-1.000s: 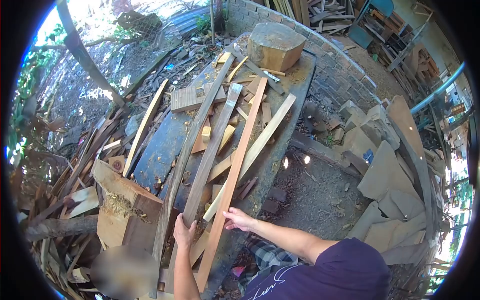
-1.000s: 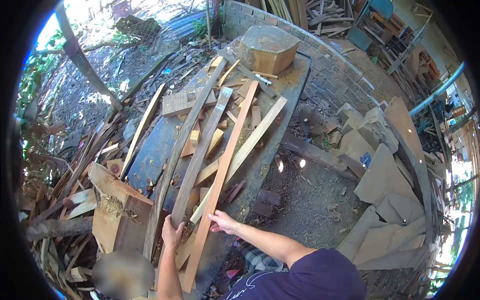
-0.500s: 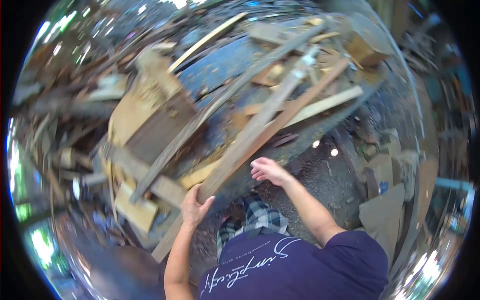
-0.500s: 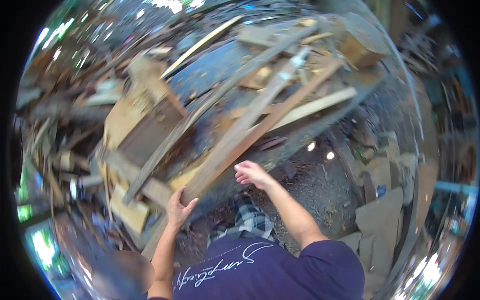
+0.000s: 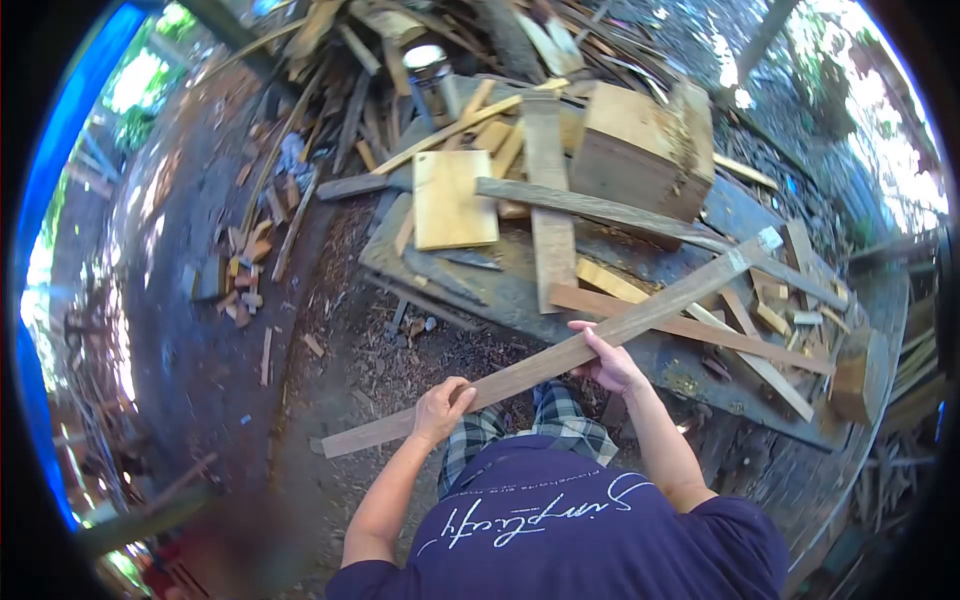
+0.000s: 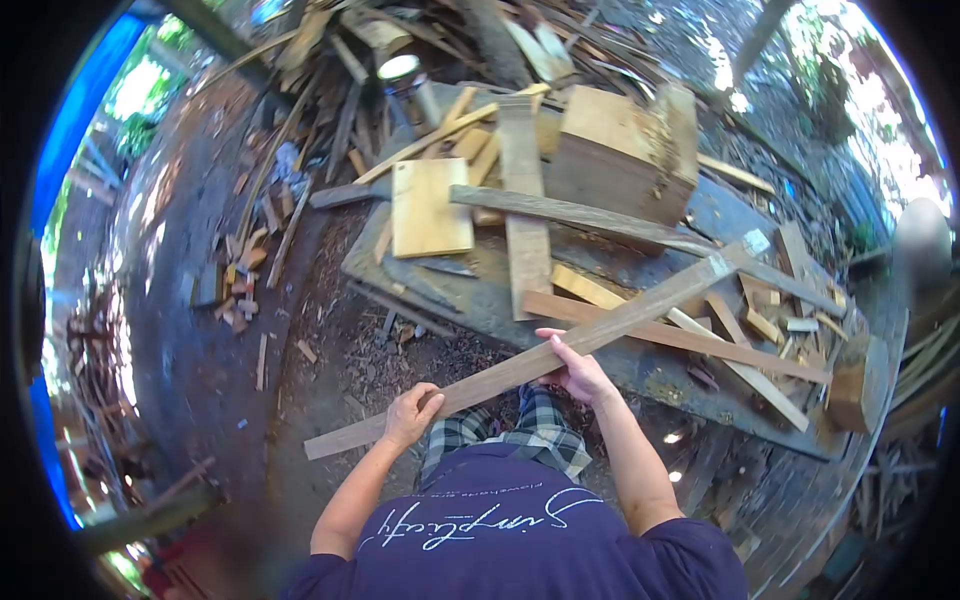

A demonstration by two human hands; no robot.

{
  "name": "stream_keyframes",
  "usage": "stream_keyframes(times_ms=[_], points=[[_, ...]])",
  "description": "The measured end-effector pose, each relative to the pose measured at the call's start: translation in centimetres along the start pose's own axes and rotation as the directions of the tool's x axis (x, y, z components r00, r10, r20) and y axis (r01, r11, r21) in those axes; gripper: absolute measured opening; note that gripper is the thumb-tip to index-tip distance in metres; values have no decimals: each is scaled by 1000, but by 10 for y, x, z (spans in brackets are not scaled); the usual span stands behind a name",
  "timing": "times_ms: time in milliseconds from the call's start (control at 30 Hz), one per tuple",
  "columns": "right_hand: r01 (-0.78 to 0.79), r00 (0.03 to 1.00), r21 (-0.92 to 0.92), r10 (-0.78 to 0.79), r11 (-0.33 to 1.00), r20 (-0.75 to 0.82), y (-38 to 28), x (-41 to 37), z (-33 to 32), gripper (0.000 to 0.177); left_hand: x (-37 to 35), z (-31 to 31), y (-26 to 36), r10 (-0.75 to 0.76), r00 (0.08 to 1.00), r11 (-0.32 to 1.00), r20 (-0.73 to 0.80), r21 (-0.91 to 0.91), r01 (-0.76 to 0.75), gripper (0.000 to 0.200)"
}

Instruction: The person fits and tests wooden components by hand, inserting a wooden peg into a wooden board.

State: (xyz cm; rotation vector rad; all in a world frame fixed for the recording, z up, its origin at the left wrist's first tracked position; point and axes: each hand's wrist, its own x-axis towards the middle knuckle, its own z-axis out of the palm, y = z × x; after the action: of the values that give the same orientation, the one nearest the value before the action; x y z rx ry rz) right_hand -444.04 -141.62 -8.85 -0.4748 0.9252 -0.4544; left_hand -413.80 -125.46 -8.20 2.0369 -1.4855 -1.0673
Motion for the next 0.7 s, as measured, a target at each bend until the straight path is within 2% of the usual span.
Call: stream_keyframes(times_ms=[100,167,200,233,300,333,400,467,533,567,633,667,700], points=[[8,999,-140,-2,990,41,25,22,68,34,-44,-17,-52,-29,993,997,-119,-77,20,34],[-15,996,-195,32,981,86,50,41,110,33,-73,-30,-70,-2,956,994,-294,104,34,42],[-12,993,-227,39,974,113,65,47,134,33,-87,-35,-85,-46,958,995,-282,74,70,56],[-11,989,-258,49,966,140,80,53,159,33,-100,-38,-97,-37,953,996,-301,64,59,56],[-25,973,-303,93,953,212,113,64,206,35,-123,-45,-116,58,874,984,-482,176,31,68],[-42,960,-301,121,953,251,128,65,232,39,-136,-55,-120,22,890,977,-455,198,77,77],[-138,922,-355,251,924,295,159,75,280,41,-153,-71,-134,-32,860,974,-509,177,142,77],[-162,884,-425,322,891,338,187,81,329,41,-167,-89,-152,-81,831,966,-550,161,201,76],[-174,843,-495,388,851,372,210,87,374,40,-178,-104,-172,-152,741,957,-654,89,276,67],[-175,844,-497,390,850,369,219,95,392,40,-184,-112,-186,-155,741,957,-653,86,275,67],[-250,749,-598,543,762,380,236,113,425,41,-196,-130,-220,-294,732,954,-614,-141,265,58],[-257,702,-658,604,708,376,245,127,442,44,-201,-139,-235,-257,717,966,-648,-164,199,55],[-257,707,-656,601,710,373,254,139,457,44,-204,-148,-248,-254,721,967,-645,-164,194,55]])
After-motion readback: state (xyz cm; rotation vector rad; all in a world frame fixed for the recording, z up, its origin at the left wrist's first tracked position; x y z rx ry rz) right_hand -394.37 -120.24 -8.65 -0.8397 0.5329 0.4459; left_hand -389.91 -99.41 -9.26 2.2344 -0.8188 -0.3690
